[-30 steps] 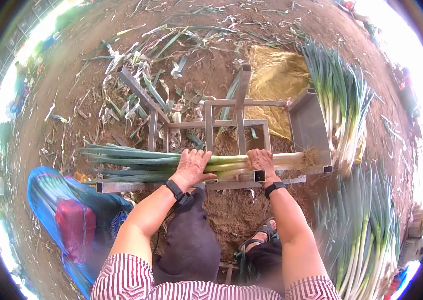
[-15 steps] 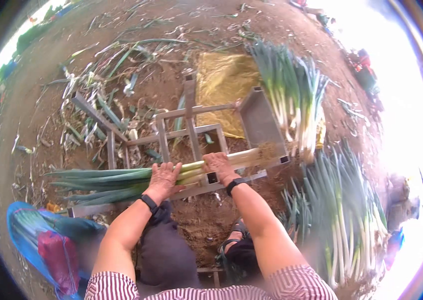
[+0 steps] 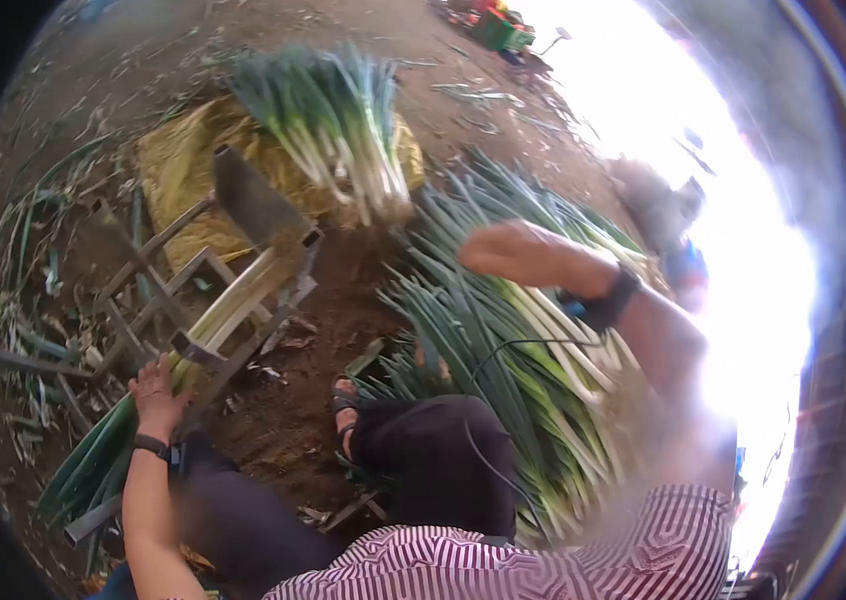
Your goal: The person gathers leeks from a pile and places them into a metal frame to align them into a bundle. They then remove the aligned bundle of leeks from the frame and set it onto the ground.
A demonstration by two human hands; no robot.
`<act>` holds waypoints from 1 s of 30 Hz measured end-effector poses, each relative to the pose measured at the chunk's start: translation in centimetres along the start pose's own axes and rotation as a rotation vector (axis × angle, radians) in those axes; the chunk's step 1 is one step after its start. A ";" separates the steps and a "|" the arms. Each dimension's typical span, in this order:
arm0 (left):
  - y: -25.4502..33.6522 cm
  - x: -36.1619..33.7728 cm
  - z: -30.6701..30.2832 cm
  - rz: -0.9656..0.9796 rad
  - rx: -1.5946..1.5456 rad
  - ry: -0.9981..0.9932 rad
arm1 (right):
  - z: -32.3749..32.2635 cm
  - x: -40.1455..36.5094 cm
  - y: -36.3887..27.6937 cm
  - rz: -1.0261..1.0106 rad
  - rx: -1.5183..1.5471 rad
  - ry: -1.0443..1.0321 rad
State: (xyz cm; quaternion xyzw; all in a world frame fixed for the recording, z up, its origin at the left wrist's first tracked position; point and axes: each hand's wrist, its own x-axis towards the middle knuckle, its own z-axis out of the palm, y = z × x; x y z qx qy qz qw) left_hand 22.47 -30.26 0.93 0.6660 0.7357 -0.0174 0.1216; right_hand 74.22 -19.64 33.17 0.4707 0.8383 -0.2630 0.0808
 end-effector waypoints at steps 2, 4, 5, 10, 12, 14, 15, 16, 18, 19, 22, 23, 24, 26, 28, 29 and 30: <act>-1.4 0.5 2.1 -0.009 0.031 0.012 | 2.5 -7.7 2.2 0.311 0.011 -0.034; -0.7 0.7 1.1 -0.042 0.050 -0.079 | 8.8 -14.4 5.1 0.508 -0.010 -0.096; 0.1 0.5 -0.2 -0.064 0.047 -0.165 | 12.8 -17.4 6.3 0.594 0.073 -0.124; -0.4 1.2 0.9 -0.055 0.117 -0.116 | 32.2 -31.0 9.8 0.824 0.273 -0.058; -1.2 1.4 1.6 -0.020 0.122 -0.085 | 37.1 -34.8 9.4 0.946 0.352 0.025; -0.8 1.5 1.4 -0.020 0.126 -0.100 | 39.7 -37.2 8.3 0.995 0.464 0.095; -0.5 1.6 1.4 -0.026 0.144 -0.107 | 41.0 -37.9 7.9 1.020 0.441 0.094; -0.5 1.7 1.5 -0.036 0.161 -0.112 | 42.0 -38.1 7.4 1.042 0.414 0.093; -1.2 2.0 2.0 -0.040 0.181 -0.106 | 41.0 -36.5 5.4 1.148 0.333 0.022; -1.7 2.2 2.5 -0.034 0.186 -0.093 | 42.2 -37.0 5.6 1.095 0.296 0.107; -2.4 2.5 3.0 -0.045 0.200 -0.097 | 44.5 -37.9 6.3 0.982 0.259 0.268; -2.3 2.6 3.0 -0.050 0.200 -0.107 | 44.3 -38.2 6.4 0.987 0.294 0.259; -2.2 2.6 3.1 -0.059 0.202 -0.103 | 44.2 -38.3 6.5 0.992 0.329 0.250; -2.2 2.6 3.2 -0.078 0.206 -0.098 | 43.1 -38.3 6.1 1.002 0.443 0.265; -2.3 2.6 3.3 -0.058 0.189 -0.082 | 41.6 -37.9 5.9 0.986 0.549 0.285; -2.5 2.5 3.3 -0.048 0.182 -0.077 | 40.5 -37.6 5.7 0.971 0.601 0.296; -2.6 2.5 3.3 -0.047 0.169 -0.075 | 39.5 -37.1 5.5 0.953 0.652 0.310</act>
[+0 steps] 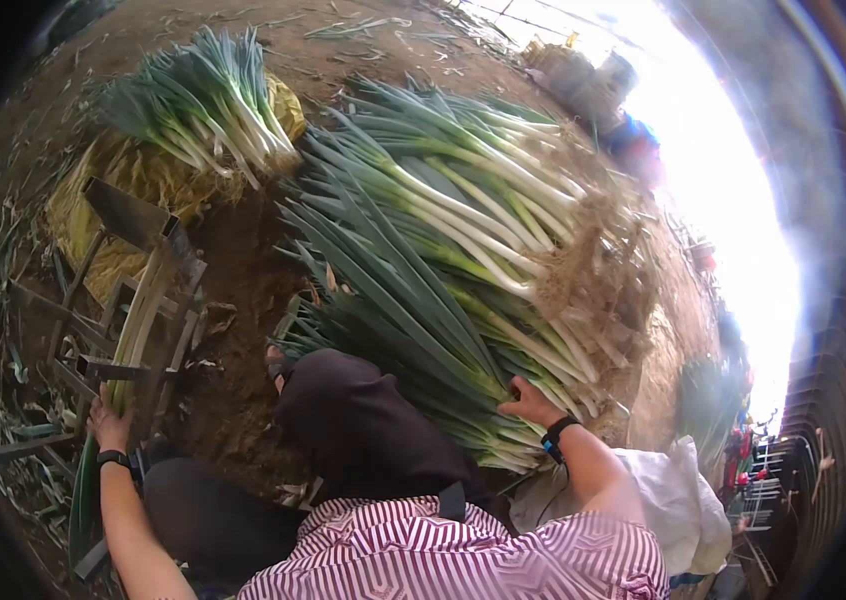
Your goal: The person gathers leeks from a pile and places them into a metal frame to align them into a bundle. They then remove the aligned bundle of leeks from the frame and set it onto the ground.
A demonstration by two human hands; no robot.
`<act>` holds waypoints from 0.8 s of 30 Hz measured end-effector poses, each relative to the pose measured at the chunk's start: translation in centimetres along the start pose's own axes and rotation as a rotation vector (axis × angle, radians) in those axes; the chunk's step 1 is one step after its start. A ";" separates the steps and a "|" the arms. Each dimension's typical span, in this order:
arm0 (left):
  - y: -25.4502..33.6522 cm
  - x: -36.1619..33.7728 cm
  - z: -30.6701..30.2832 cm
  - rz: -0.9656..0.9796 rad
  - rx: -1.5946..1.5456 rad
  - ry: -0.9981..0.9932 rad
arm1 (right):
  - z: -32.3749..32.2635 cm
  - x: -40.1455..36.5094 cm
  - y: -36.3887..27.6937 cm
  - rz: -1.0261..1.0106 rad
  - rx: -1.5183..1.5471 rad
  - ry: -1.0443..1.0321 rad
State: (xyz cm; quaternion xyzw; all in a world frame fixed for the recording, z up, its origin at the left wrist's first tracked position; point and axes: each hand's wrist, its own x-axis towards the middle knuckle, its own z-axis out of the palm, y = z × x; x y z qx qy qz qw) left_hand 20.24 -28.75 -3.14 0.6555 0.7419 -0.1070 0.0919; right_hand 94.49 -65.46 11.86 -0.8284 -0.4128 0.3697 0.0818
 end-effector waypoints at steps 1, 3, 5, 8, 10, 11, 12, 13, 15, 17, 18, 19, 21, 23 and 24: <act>0.1 0.0 -0.1 0.002 -0.014 0.003 | -0.5 0.0 -1.4 0.014 0.057 -0.029; 0.6 -0.5 -0.7 0.008 -0.009 0.009 | -1.6 -0.1 -4.7 0.040 0.164 -0.089; 1.1 -1.2 -1.7 0.020 0.029 0.018 | -2.2 -0.4 -8.6 -0.003 0.393 -0.126; 1.3 -1.3 -1.7 0.012 0.010 0.016 | -2.5 -1.2 -13.4 -0.030 0.536 -0.140; 1.0 -0.8 -0.9 0.015 -0.012 0.025 | -2.8 -1.4 -16.6 -0.062 0.672 -0.136; 1.0 -0.9 -0.9 0.014 -0.023 0.028 | -3.2 -1.5 -18.1 -0.080 0.769 -0.147; 1.4 -1.1 -0.7 -0.017 -0.085 0.048 | -3.5 -1.5 -19.8 -0.101 0.866 -0.161; 1.4 -1.3 -0.9 -0.014 -0.120 0.036 | -3.8 -1.1 -21.2 -0.124 0.962 -0.179; 1.9 -1.7 -1.7 -0.032 -0.126 0.010 | -4.9 0.3 -24.1 -0.240 0.979 -0.286; 2.3 -2.2 -2.3 -0.042 -0.139 0.010 | -6.5 1.4 -28.9 -0.390 1.042 -0.453; 2.4 -2.4 -2.6 -0.042 -0.142 0.022 | -7.3 1.6 -31.9 -0.428 1.051 -0.553; 2.5 -2.6 -2.8 -0.038 -0.144 0.028 | -7.7 2.8 -34.4 -0.496 0.988 -0.602; 2.6 -2.8 -3.1 -0.029 -0.151 0.023 | -8.7 5.3 -39.5 -0.604 0.840 -0.647; 2.5 -3.0 -3.2 -0.027 -0.159 0.034 | -8.9 7.1 -45.0 -0.682 0.685 -0.564; 2.6 -3.1 -3.5 -0.030 -0.162 -0.005 | -8.8 7.3 -48.0 -0.722 0.612 -0.483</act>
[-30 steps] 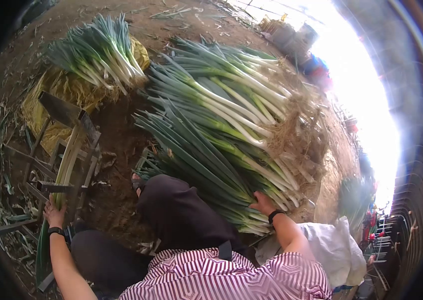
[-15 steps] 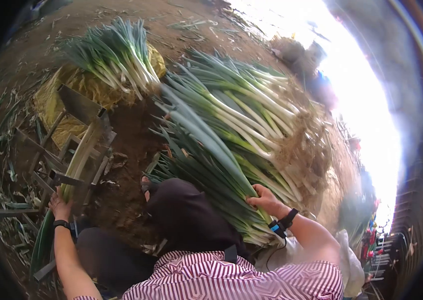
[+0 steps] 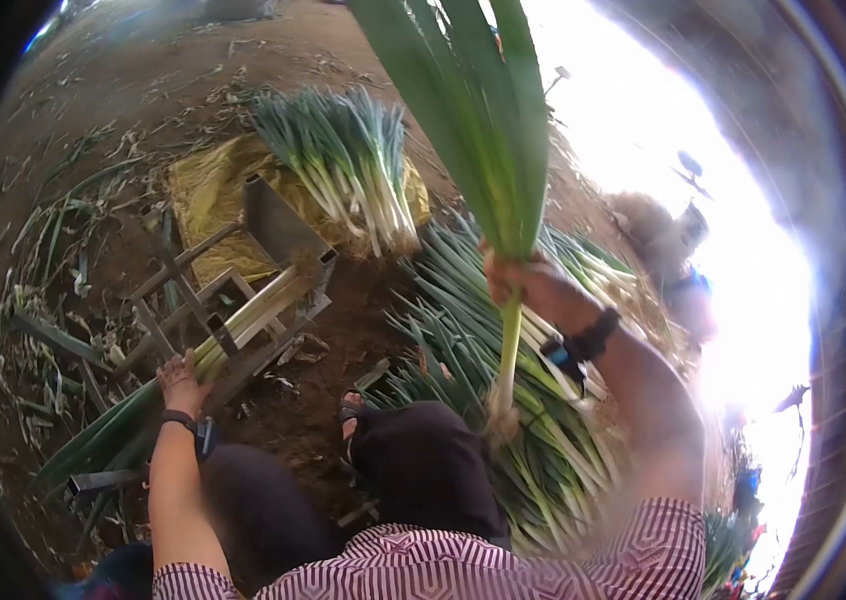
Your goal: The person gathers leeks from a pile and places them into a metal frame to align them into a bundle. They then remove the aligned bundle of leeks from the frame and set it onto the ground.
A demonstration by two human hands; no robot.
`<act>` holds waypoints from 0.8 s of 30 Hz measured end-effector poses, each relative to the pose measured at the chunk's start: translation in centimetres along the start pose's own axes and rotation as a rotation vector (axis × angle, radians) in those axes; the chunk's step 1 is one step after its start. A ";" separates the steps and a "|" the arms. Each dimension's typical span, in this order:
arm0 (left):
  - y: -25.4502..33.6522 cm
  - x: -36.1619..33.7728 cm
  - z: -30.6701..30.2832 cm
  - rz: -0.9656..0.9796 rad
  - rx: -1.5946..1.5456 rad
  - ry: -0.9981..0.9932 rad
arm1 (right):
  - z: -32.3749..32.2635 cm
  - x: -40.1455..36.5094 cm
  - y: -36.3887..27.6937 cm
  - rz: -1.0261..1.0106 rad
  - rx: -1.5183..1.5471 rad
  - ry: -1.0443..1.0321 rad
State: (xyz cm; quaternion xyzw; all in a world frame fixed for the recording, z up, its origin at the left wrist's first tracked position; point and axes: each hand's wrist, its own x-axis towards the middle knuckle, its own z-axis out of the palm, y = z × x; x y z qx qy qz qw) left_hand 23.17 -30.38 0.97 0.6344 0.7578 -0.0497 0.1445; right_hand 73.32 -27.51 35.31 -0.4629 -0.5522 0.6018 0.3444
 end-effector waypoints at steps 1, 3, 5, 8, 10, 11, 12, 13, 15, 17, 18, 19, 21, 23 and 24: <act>-0.2 0.0 0.5 0.009 -0.009 0.013 | 1.0 2.5 -1.6 -0.055 -0.107 0.019; -0.7 0.6 2.1 0.011 -0.021 0.044 | 3.7 7.0 -4.8 -0.164 -0.303 0.031; -1.0 0.7 2.6 0.046 -0.068 0.054 | 8.3 11.4 -7.9 -0.275 -0.463 -0.008; -0.9 0.5 2.6 0.001 -0.055 0.039 | 16.3 17.3 -10.2 -0.429 -0.677 -0.177; -0.3 0.1 1.5 0.009 -0.068 0.019 | 23.3 19.7 -10.1 -0.582 -0.782 -0.273; 0.0 -0.2 0.2 0.008 -0.075 -0.015 | 26.4 20.4 -9.7 -0.638 -0.755 -0.340; 0.1 -0.2 -0.6 0.009 -0.080 -0.050 | 29.4 21.1 -9.0 -0.692 -0.726 -0.405; 0.0 -0.1 -0.5 0.014 -0.072 0.011 | 32.3 22.3 -8.1 -0.664 -0.740 -0.471; -0.1 -0.3 0.8 0.030 -0.057 0.132 | 36.6 24.3 -5.4 -0.706 -0.722 -0.590; -0.4 0.0 1.3 0.049 -0.082 0.164 | 39.0 25.9 -1.2 -0.778 -0.605 -0.696; -0.2 -0.2 0.4 0.048 -0.094 0.123 | 39.6 26.8 1.3 -0.775 -0.522 -0.750; -0.1 -0.4 -0.2 0.048 -0.107 0.084 | 39.7 28.0 3.7 -0.802 -0.566 -0.770; -0.2 -0.4 -0.4 0.050 -0.122 0.104 | 38.9 30.7 8.6 -0.849 -0.606 -0.777; -0.1 -0.5 -0.3 0.053 -0.129 0.124 | 37.9 32.6 12.6 -0.885 -0.596 -0.751; -0.2 -0.4 0.0 0.063 -0.141 0.160 | 37.2 33.3 13.9 -0.796 -0.629 -0.781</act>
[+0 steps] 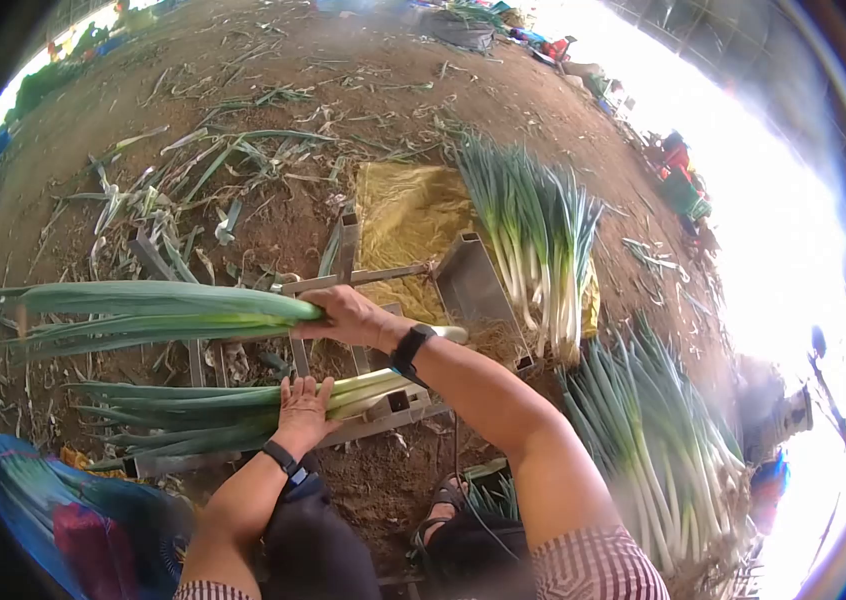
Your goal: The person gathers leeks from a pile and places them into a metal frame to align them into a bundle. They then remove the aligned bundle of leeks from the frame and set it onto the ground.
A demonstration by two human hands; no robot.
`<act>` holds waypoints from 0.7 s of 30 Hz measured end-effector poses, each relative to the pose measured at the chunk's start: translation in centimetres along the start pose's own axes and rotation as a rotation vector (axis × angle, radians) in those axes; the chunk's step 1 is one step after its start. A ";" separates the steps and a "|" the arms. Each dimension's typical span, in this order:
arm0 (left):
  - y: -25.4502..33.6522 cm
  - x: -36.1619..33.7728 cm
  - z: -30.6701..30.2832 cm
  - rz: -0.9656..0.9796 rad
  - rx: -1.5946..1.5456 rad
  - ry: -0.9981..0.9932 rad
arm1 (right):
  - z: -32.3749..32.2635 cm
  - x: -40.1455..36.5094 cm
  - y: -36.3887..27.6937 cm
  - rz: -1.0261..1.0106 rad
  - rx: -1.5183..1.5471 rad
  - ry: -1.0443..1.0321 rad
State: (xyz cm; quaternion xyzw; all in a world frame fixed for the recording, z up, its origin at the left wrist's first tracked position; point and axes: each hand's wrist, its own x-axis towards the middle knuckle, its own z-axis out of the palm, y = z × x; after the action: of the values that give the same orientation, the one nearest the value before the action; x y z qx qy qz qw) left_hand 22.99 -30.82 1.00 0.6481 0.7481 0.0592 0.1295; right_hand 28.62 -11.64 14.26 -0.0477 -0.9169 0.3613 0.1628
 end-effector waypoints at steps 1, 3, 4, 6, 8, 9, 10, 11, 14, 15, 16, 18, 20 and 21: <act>-0.1 0.0 0.0 0.005 -0.004 -0.004 | -0.1 -0.8 0.9 0.073 0.018 -0.054; 0.0 0.0 -0.3 0.015 -0.013 -0.007 | 0.5 -1.9 2.2 0.162 0.067 -0.108; 0.0 0.0 -0.3 0.023 -0.015 0.013 | 1.1 -2.3 2.6 0.177 0.098 -0.107; 0.0 0.0 -0.4 0.034 -0.011 0.029 | 3.1 -2.2 4.3 0.121 0.079 -0.068; 0.1 -0.1 -0.5 0.044 0.000 0.033 | 3.8 -1.5 4.2 0.137 0.025 -0.115; 0.2 -0.1 -0.5 0.046 0.007 0.033 | 4.0 -1.1 4.1 0.142 -0.004 -0.138; 0.2 -0.1 -0.5 0.046 0.014 0.033 | 4.6 -0.9 4.3 0.132 -0.012 -0.155; 0.1 0.1 -0.4 0.048 0.016 0.041 | 5.1 -1.0 4.6 0.153 -0.006 -0.169; -0.1 -0.1 -0.2 0.069 0.023 0.073 | 7.1 -2.6 6.4 0.178 -0.001 -0.161; 0.0 0.0 -0.2 0.081 0.024 0.101 | 7.4 -3.4 7.5 0.212 0.006 -0.165; -0.1 -0.2 -0.3 0.088 0.025 0.125 | 7.3 -4.4 8.1 0.244 0.016 -0.173; 0.0 0.4 1.0 0.088 -0.021 0.139 | 9.8 -6.3 11.9 0.269 0.293 -0.161; 0.0 0.0 0.0 0.025 0.027 0.083 | 11.1 -6.4 11.9 0.301 0.304 -0.135; 0.6 0.0 -0.8 -0.008 0.072 0.020 | 9.4 -6.5 9.5 0.338 0.045 -0.113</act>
State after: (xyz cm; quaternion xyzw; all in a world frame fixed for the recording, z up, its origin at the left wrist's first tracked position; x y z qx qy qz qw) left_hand 23.34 -30.71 1.88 0.6487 0.7536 0.0380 0.0988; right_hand 31.32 -12.06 -0.36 -0.1770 -0.8953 0.4059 0.0487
